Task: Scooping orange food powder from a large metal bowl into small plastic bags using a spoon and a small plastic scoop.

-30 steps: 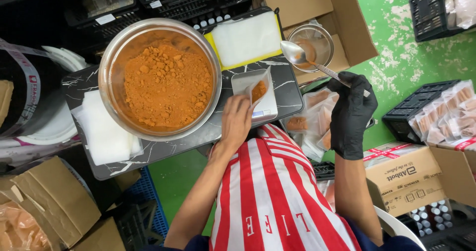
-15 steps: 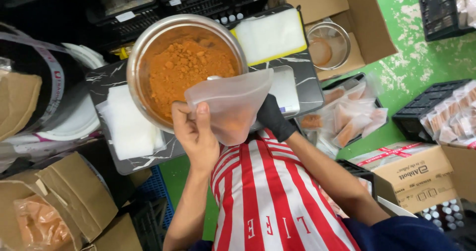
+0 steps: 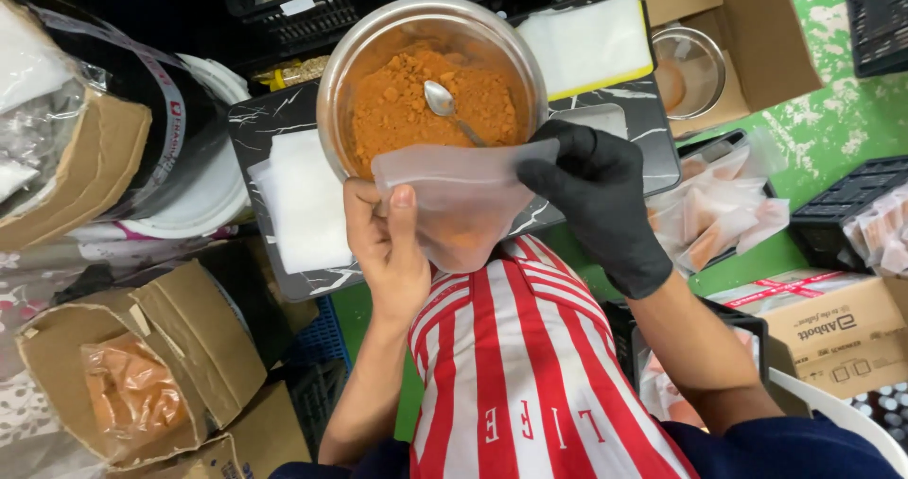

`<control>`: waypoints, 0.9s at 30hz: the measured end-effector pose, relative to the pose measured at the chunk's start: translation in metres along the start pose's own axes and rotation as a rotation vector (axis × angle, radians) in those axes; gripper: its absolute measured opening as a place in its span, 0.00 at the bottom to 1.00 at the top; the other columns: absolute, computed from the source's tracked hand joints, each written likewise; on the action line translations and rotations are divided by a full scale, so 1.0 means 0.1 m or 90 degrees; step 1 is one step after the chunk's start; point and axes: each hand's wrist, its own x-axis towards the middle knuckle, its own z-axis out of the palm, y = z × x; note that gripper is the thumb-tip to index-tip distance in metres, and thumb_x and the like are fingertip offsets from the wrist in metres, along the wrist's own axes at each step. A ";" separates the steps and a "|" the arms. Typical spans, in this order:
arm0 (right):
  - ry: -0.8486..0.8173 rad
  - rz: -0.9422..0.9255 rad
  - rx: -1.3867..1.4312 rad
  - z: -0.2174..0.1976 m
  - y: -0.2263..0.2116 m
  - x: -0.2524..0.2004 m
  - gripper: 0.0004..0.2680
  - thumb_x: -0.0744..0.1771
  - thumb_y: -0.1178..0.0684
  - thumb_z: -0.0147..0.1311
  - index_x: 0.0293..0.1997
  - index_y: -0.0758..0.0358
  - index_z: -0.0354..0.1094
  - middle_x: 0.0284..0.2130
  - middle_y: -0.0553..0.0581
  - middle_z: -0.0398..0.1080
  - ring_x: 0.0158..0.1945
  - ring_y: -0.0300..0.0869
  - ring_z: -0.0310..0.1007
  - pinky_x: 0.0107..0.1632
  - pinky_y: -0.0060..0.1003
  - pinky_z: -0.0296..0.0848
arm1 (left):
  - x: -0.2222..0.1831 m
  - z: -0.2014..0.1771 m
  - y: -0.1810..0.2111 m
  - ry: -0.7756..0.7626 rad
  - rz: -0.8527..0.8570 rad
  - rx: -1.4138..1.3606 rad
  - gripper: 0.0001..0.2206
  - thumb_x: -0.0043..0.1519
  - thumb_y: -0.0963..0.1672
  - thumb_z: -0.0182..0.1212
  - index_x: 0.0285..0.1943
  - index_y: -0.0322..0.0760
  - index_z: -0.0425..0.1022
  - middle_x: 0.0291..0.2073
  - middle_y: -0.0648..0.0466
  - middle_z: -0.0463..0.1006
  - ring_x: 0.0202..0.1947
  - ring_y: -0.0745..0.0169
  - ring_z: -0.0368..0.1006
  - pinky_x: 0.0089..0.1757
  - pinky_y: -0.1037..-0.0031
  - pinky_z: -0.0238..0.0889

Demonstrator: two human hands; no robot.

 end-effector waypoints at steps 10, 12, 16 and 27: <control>-0.045 0.016 0.049 0.78 -0.23 -0.01 0.18 0.57 0.59 0.73 0.49 0.71 0.73 0.38 0.61 0.77 0.43 0.42 0.76 0.54 0.39 0.78 | -0.03 -0.51 0.08 -0.013 0.009 -0.007 0.07 0.75 0.44 0.52 0.45 0.39 0.64 0.26 0.63 0.66 0.29 0.79 0.61 0.40 0.79 0.64; 0.021 0.080 0.039 0.88 -0.05 -0.01 0.08 0.60 0.64 0.73 0.37 0.67 0.78 0.32 0.55 0.78 0.37 0.37 0.78 0.46 0.33 0.78 | -0.05 -0.58 0.06 -0.016 0.007 0.003 0.07 0.75 0.45 0.53 0.45 0.38 0.66 0.27 0.61 0.68 0.32 0.79 0.62 0.41 0.78 0.64; -0.050 -0.021 0.048 1.16 -0.17 -0.01 0.06 0.63 0.69 0.69 0.33 0.73 0.73 0.28 0.62 0.74 0.33 0.46 0.77 0.46 0.39 0.79 | 0.09 -0.60 0.34 -0.043 0.032 0.059 0.14 0.68 0.49 0.67 0.48 0.35 0.72 0.32 0.53 0.76 0.37 0.72 0.69 0.44 0.70 0.69; -0.135 0.007 0.001 1.63 0.10 0.07 0.05 0.63 0.60 0.73 0.34 0.63 0.78 0.30 0.56 0.78 0.37 0.38 0.76 0.50 0.35 0.73 | 0.24 -1.12 0.24 -0.058 0.105 0.203 0.05 0.68 0.42 0.66 0.40 0.42 0.85 0.29 0.54 0.86 0.41 0.76 0.73 0.38 0.73 0.72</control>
